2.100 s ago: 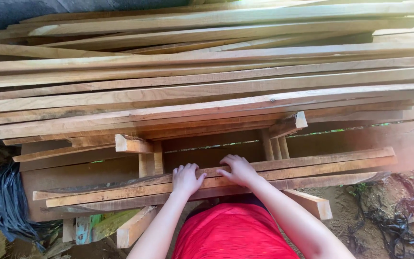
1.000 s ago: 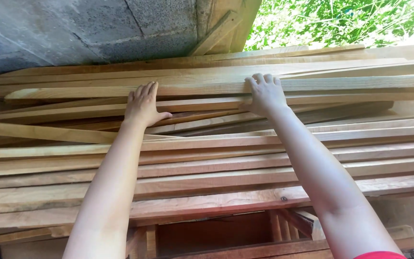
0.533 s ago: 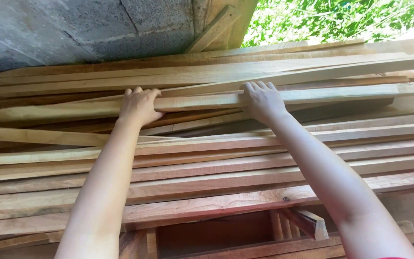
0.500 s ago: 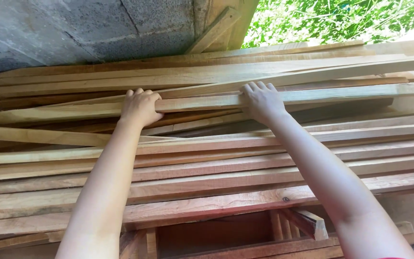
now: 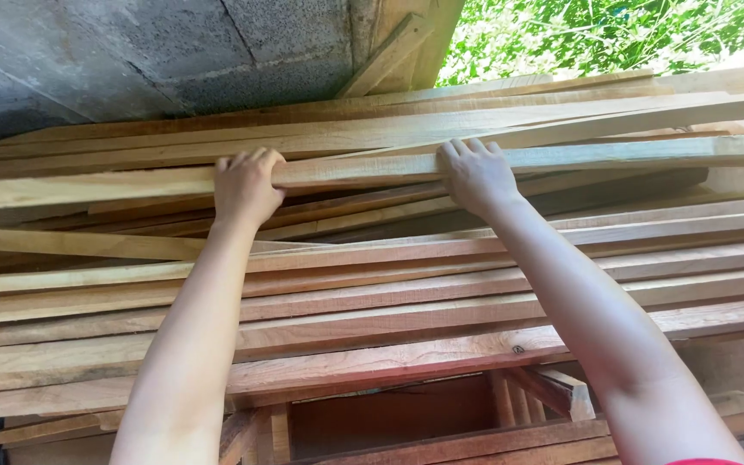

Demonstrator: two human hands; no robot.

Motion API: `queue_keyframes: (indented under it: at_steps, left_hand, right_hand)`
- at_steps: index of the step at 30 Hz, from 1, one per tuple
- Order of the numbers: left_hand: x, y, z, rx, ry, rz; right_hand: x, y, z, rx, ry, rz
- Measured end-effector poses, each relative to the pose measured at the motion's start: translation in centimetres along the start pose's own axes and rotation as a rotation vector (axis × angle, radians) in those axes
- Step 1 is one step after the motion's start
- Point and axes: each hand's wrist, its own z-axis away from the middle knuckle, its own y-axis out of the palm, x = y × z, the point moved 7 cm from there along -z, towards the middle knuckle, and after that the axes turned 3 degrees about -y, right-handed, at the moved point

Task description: Organizing and stacking long wooden planks on a rack in a storage area.

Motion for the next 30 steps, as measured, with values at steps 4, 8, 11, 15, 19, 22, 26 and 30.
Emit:
queue_keyframes:
  at_steps: [4,8,11,15,19,22,26,30]
  left_hand:
    - [1.2,-2.5,-1.4,-0.139,0.002,-0.011]
    - [0.8,-5.9,-1.7,-0.372,0.036,-0.125]
    - [-0.2,-7.1,0.0,-0.482,0.091,-0.125]
    - [-0.9,-3.0,3.4,0.376,-0.13,0.399]
    - [-2.5,-0.6,8.8,0.636,-0.101,0.295]
    - [-2.9,0.4,10.6,0.635,-0.001,0.088]
    - [-3.1,1.7,9.9,0.62,0.014,0.02]
    - [-2.6,2.0,9.8,0.656,0.016,0.071]
  right_hand:
    - [-0.9,-1.3,-1.3,-0.081,0.02,0.028]
    - [-0.9,-5.6,-3.1,-0.23,0.04,0.139]
    - [0.8,-6.1,-2.3,-0.267,-0.023,0.117]
    - [2.7,-2.7,2.1,0.134,0.002,-0.448]
    - [4.7,-0.6,6.2,0.438,0.047,-0.608]
    - [6.4,-1.3,7.4,0.566,0.009,-0.538]
    - [6.4,-1.5,8.1,0.557,0.05,-0.392]
    - [6.6,-2.8,7.4,0.465,0.041,-0.394]
